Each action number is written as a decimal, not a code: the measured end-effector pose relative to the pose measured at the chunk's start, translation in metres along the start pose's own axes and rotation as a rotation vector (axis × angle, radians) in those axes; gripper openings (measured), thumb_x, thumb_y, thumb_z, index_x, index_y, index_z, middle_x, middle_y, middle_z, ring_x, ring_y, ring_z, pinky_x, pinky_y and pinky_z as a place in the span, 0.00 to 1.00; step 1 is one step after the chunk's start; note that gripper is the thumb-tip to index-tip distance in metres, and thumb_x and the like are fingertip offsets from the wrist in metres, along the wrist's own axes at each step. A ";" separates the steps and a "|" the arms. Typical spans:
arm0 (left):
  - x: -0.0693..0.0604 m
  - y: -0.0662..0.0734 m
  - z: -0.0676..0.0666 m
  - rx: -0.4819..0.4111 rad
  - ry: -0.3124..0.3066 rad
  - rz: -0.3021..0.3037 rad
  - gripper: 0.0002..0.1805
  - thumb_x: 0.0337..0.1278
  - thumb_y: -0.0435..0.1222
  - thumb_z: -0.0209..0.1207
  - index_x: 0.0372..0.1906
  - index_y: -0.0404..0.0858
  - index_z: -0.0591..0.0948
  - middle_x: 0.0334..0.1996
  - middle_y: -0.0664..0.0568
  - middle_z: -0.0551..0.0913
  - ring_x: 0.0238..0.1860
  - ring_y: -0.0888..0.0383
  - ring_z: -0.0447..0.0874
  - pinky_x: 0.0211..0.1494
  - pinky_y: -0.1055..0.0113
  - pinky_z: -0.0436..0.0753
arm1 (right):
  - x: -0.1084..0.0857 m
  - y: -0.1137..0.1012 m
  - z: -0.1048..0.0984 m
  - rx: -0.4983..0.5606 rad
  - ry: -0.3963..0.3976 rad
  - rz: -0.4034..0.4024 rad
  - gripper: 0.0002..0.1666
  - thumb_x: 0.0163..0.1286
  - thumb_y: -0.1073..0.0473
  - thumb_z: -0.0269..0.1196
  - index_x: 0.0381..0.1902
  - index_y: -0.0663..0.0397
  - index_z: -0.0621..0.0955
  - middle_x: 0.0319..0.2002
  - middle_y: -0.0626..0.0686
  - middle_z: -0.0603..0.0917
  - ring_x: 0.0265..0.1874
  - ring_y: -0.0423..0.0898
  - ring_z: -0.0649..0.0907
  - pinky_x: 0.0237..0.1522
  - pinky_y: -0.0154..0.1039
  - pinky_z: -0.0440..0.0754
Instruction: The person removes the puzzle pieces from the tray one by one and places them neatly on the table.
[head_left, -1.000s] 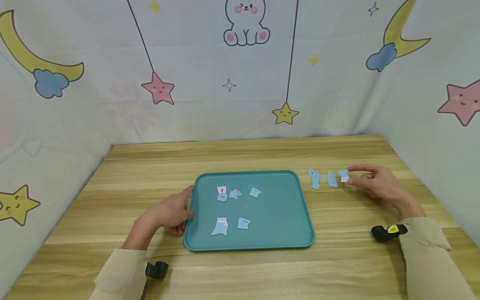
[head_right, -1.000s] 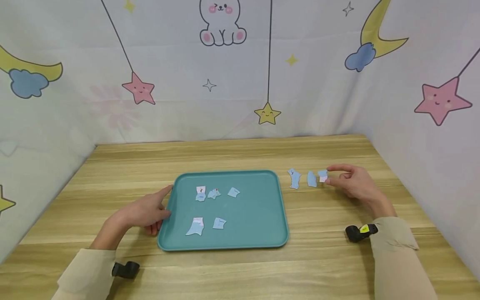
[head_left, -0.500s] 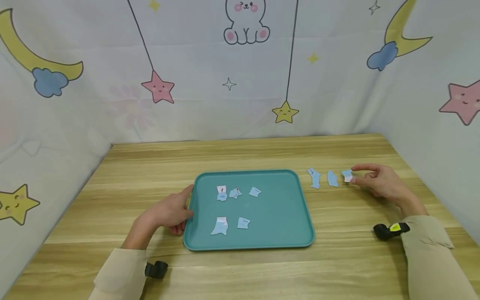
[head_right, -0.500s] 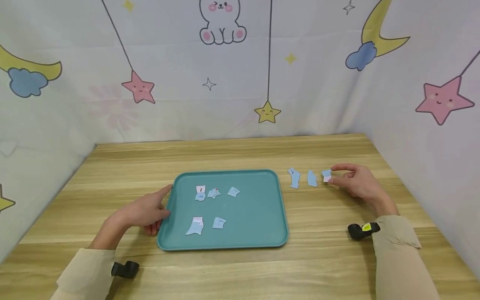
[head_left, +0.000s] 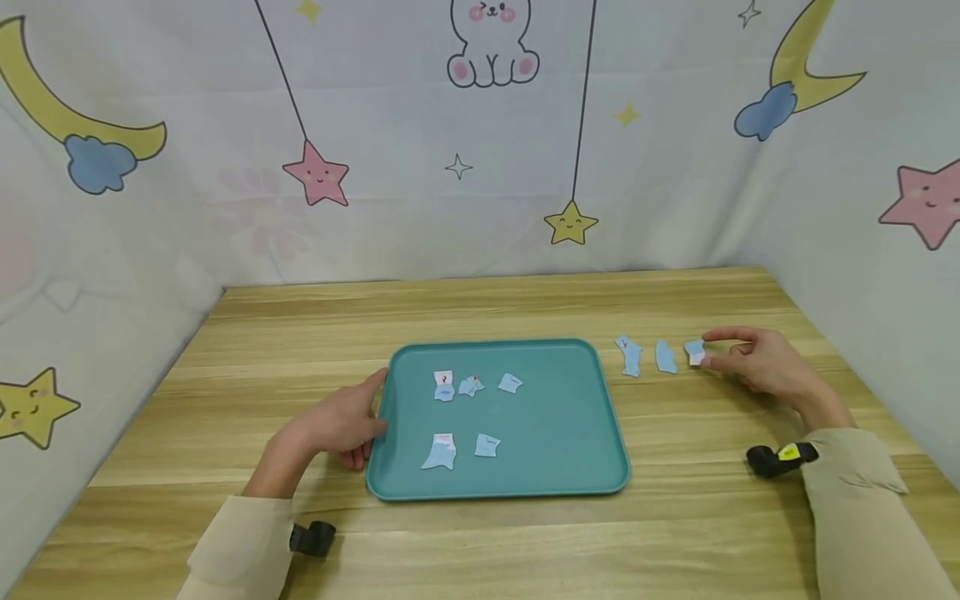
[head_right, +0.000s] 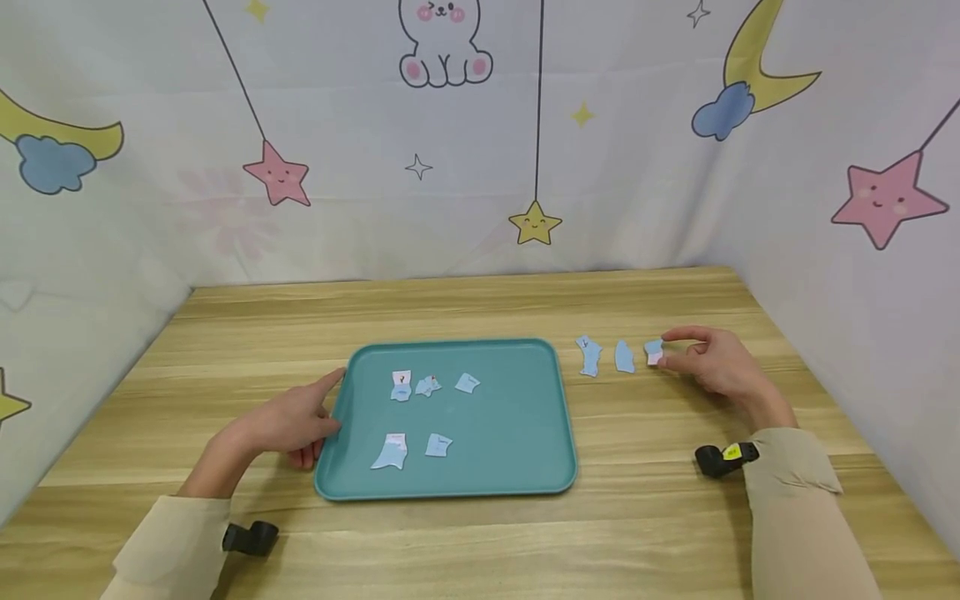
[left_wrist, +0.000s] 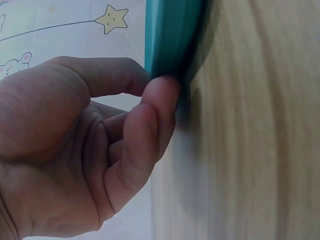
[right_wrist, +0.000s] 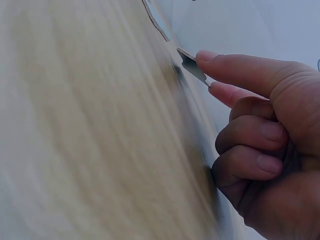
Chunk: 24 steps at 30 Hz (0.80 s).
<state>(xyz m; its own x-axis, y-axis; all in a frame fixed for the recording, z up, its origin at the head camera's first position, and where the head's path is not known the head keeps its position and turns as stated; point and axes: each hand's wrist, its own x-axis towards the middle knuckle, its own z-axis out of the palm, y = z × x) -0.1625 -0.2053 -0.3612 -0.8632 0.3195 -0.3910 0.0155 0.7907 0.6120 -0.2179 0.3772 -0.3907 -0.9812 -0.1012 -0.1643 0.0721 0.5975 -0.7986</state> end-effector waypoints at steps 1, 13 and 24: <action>0.000 0.000 0.000 -0.001 0.000 -0.001 0.47 0.70 0.28 0.53 0.85 0.29 0.41 0.16 0.46 0.80 0.12 0.57 0.80 0.20 0.63 0.86 | 0.000 0.000 0.000 -0.003 -0.003 -0.003 0.40 0.72 0.49 0.71 0.72 0.64 0.72 0.15 0.37 0.63 0.12 0.33 0.62 0.14 0.33 0.64; 0.000 -0.002 0.002 -0.008 0.001 0.006 0.47 0.70 0.27 0.52 0.85 0.28 0.40 0.15 0.46 0.80 0.12 0.57 0.80 0.20 0.62 0.86 | 0.002 0.000 0.000 -0.062 -0.001 -0.010 0.39 0.72 0.48 0.71 0.71 0.64 0.73 0.15 0.37 0.64 0.13 0.33 0.63 0.15 0.33 0.65; 0.000 -0.002 0.002 -0.001 0.005 0.004 0.47 0.70 0.28 0.52 0.85 0.28 0.40 0.15 0.46 0.80 0.12 0.57 0.80 0.20 0.62 0.86 | 0.002 0.001 -0.002 -0.056 -0.002 -0.003 0.42 0.73 0.50 0.70 0.76 0.64 0.70 0.16 0.37 0.64 0.13 0.34 0.62 0.15 0.33 0.65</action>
<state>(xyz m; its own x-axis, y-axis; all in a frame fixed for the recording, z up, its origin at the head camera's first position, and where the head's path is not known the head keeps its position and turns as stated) -0.1613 -0.2059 -0.3635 -0.8657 0.3200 -0.3849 0.0183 0.7886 0.6146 -0.2201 0.3792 -0.3910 -0.9810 -0.1047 -0.1630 0.0588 0.6406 -0.7656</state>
